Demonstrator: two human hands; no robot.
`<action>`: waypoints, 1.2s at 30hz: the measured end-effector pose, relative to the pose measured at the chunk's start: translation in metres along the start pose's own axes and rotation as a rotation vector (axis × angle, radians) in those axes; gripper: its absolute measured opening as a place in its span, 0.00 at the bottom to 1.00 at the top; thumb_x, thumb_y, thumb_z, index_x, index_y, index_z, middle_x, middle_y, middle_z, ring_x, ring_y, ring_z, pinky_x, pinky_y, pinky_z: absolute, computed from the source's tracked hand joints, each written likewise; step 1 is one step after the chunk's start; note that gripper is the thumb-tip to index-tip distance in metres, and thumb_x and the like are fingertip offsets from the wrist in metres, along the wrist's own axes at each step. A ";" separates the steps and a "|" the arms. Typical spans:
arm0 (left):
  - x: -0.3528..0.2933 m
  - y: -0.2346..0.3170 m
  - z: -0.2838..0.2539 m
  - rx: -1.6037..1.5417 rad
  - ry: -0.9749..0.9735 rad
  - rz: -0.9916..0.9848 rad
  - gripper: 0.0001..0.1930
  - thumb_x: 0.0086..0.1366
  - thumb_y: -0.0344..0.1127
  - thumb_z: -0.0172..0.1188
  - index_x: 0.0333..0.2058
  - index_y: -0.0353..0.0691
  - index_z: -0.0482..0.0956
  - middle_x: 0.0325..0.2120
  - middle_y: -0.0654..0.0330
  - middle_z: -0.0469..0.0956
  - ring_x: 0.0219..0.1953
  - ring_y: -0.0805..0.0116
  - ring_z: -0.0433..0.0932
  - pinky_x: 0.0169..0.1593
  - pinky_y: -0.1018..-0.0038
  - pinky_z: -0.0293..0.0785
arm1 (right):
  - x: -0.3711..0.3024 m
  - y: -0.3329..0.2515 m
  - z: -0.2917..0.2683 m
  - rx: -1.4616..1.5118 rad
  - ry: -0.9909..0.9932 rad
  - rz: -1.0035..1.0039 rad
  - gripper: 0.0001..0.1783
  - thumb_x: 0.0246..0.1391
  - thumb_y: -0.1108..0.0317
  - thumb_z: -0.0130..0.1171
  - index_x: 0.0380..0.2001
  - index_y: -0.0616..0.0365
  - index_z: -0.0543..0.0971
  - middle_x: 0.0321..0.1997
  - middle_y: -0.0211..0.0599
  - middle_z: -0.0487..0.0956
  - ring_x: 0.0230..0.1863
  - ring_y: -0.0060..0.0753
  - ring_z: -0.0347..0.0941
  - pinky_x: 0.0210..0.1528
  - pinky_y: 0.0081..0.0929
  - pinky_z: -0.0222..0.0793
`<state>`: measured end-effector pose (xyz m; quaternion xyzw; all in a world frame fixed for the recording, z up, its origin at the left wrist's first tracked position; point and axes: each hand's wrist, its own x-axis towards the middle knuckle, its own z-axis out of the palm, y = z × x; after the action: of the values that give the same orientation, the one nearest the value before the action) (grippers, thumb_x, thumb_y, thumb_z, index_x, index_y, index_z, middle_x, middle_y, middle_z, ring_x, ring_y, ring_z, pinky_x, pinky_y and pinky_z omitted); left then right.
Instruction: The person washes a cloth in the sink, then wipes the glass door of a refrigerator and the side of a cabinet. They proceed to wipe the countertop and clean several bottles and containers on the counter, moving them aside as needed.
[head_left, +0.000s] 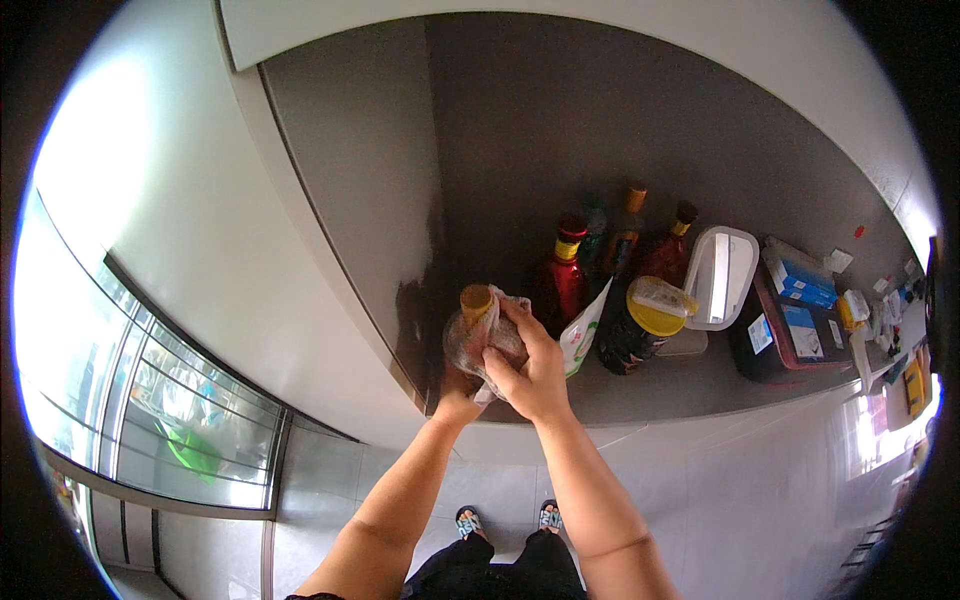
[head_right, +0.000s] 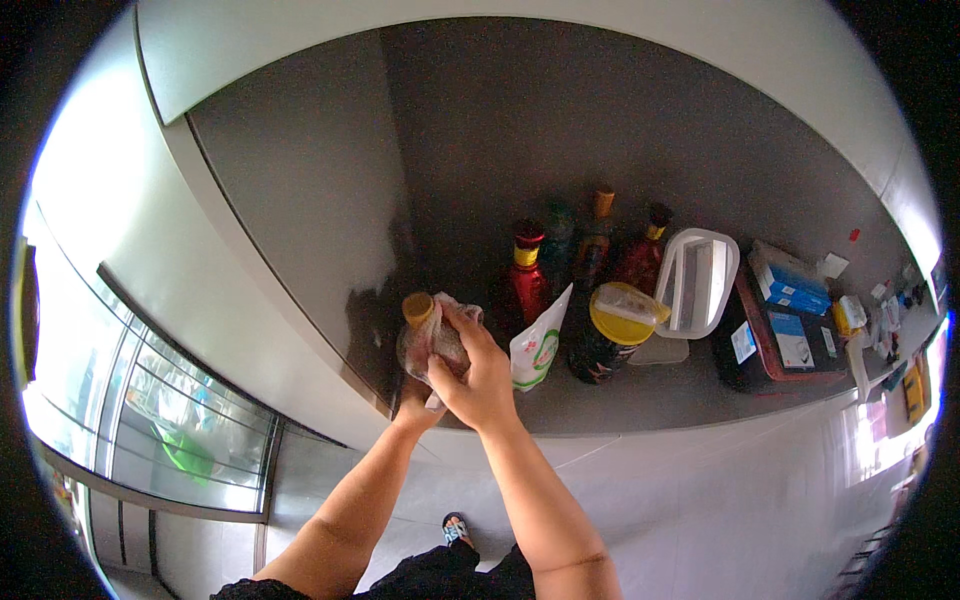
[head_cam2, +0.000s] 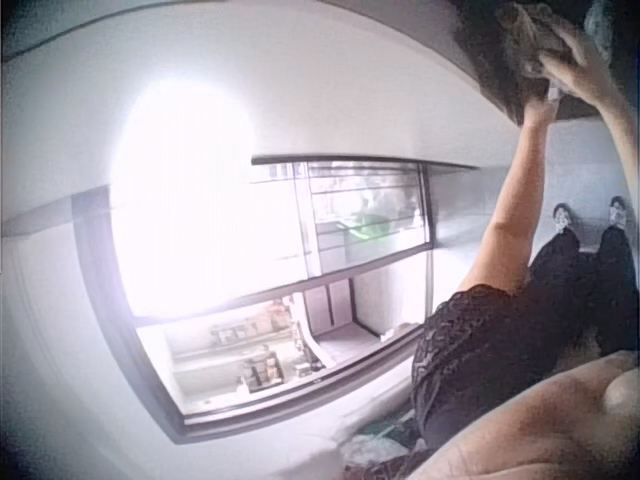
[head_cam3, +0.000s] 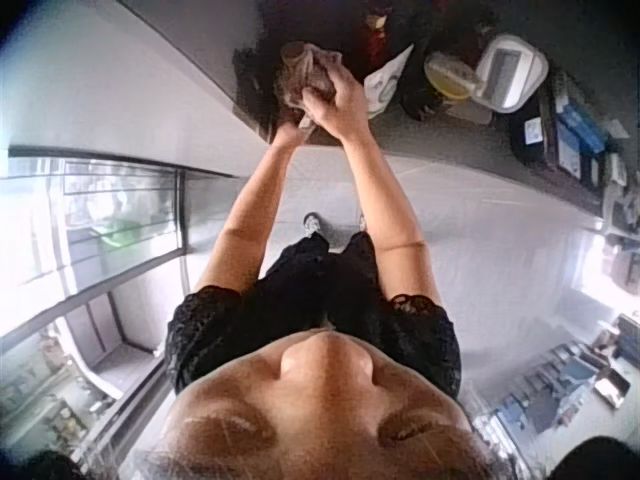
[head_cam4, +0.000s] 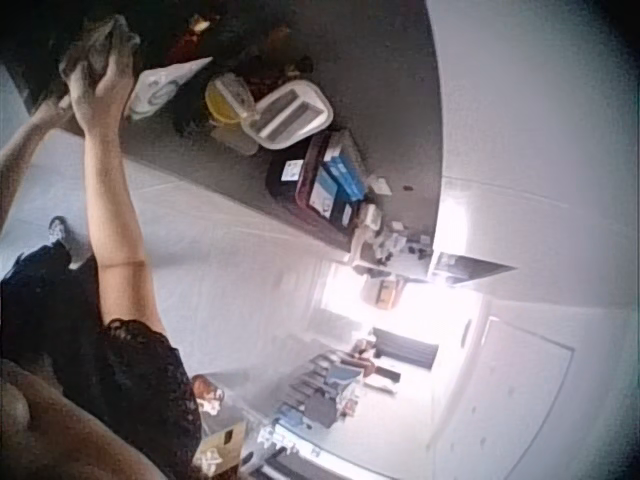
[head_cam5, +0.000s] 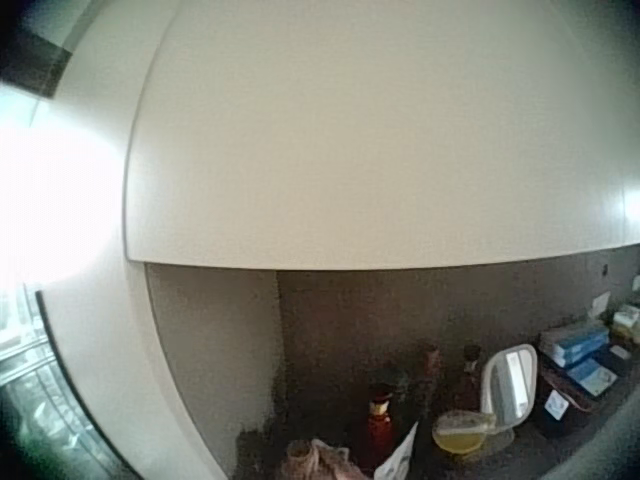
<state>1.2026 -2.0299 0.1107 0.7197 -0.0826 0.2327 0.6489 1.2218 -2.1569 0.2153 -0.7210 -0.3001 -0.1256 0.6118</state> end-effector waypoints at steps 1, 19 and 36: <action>-0.002 -0.001 0.003 0.060 0.036 0.037 0.42 0.49 0.40 0.72 0.60 0.40 0.58 0.57 0.53 0.66 0.60 0.60 0.66 0.62 0.64 0.62 | -0.006 0.002 0.003 -0.072 0.051 -0.038 0.30 0.48 0.71 0.58 0.58 0.64 0.70 0.57 0.52 0.75 0.57 0.46 0.72 0.61 0.34 0.65; -0.006 -0.007 -0.018 0.161 -0.389 0.071 0.20 0.56 0.48 0.63 0.45 0.46 0.80 0.44 0.57 0.79 0.48 0.59 0.76 0.53 0.67 0.70 | -0.063 -0.005 0.017 -0.512 -0.062 -0.565 0.25 0.45 0.74 0.56 0.51 0.51 0.78 0.44 0.48 0.78 0.45 0.57 0.73 0.47 0.45 0.71; -0.031 -0.034 -0.002 0.697 -0.107 -0.225 0.23 0.63 0.47 0.55 0.56 0.48 0.70 0.54 0.57 0.71 0.55 0.58 0.70 0.59 0.61 0.66 | -0.070 -0.014 0.033 -0.621 0.023 -0.347 0.26 0.43 0.72 0.56 0.51 0.53 0.78 0.45 0.45 0.75 0.48 0.57 0.70 0.51 0.47 0.68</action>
<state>1.1894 -2.0287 0.0664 0.9131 0.0474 0.1363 0.3813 1.1523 -2.1437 0.1811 -0.8095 -0.3587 -0.3210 0.3363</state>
